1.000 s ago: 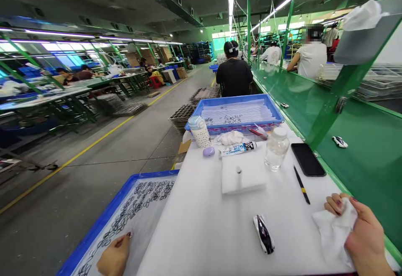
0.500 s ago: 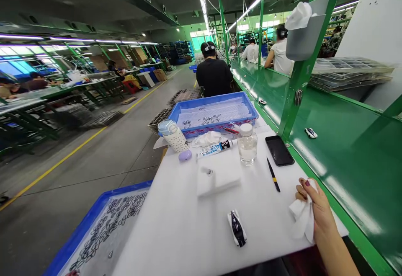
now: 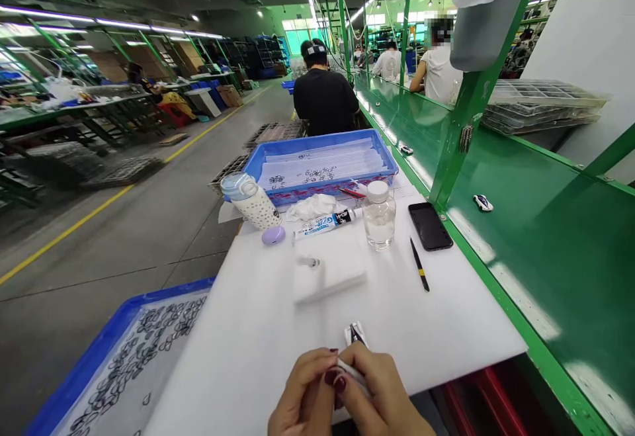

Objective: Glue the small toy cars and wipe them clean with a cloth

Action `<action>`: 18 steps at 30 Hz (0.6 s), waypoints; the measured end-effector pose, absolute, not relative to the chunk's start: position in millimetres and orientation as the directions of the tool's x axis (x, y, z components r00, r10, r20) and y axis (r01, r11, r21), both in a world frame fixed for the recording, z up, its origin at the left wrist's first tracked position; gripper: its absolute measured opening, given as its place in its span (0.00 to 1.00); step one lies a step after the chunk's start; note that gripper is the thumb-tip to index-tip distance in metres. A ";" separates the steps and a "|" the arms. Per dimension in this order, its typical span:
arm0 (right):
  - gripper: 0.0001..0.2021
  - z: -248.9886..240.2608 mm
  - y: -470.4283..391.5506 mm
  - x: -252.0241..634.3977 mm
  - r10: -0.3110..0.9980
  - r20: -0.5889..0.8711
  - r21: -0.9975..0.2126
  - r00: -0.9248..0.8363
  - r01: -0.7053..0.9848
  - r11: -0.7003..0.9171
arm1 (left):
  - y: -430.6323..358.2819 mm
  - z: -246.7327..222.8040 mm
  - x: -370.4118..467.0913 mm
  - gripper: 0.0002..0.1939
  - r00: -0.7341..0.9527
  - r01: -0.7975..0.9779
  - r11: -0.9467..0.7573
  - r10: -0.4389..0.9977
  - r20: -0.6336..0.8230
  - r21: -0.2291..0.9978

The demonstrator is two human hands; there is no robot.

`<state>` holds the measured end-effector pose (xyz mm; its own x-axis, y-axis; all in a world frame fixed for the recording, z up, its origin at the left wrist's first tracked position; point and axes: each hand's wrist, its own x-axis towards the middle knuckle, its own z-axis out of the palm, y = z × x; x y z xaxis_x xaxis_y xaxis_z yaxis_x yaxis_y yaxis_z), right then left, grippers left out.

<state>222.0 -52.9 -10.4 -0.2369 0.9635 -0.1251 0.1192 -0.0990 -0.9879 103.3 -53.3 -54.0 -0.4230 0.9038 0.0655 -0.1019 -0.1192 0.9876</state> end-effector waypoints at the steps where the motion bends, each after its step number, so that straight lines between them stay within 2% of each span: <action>1: 0.22 -10.4 -55.1 225.1 0.967 -0.157 -0.986 -0.198 0.090 -0.142 | -52.2 -50.0 109.1 0.07 -0.398 -0.167 -0.114 0.917 0.039 0.979; 4: 0.27 -14.4 -58.8 238.2 0.960 -0.234 -0.972 -0.151 0.006 -0.236 | -48.8 -46.2 105.9 0.07 -0.229 -0.277 -0.064 0.974 -0.001 0.959; 7: 0.29 -18.5 -59.2 246.4 0.927 -0.272 -0.953 -0.260 -0.062 -0.297 | -46.8 -51.9 96.7 0.09 -0.003 -0.319 0.037 0.999 -0.040 0.947; 9: 0.28 -19.1 -59.0 249.6 0.904 -0.318 -0.937 -0.288 -0.051 -0.346 | -46.5 -57.6 94.7 0.08 0.082 -0.348 0.084 0.995 -0.059 0.934; 12: 0.15 -20.7 -58.9 255.6 0.901 -0.342 -0.937 -0.266 0.168 -0.306 | -45.0 -65.4 96.3 0.12 0.016 -0.438 0.112 0.993 -0.117 0.892; 14: 0.06 -26.0 -58.8 259.8 0.910 -0.299 -0.903 -0.288 0.395 -0.171 | -41.7 -69.2 97.4 0.16 -0.065 -0.523 0.146 0.975 -0.210 0.840; 16: 0.06 -35.4 -58.8 261.5 0.925 -0.217 -0.828 -0.312 0.561 -0.004 | -37.2 -71.2 97.6 0.20 -0.129 -0.612 0.180 0.938 -0.322 0.770; 18: 0.07 -46.4 -58.9 259.8 0.942 -0.099 -0.756 -0.320 0.640 0.138 | -33.6 -70.8 97.3 0.21 -0.143 -0.673 0.200 0.910 -0.390 0.712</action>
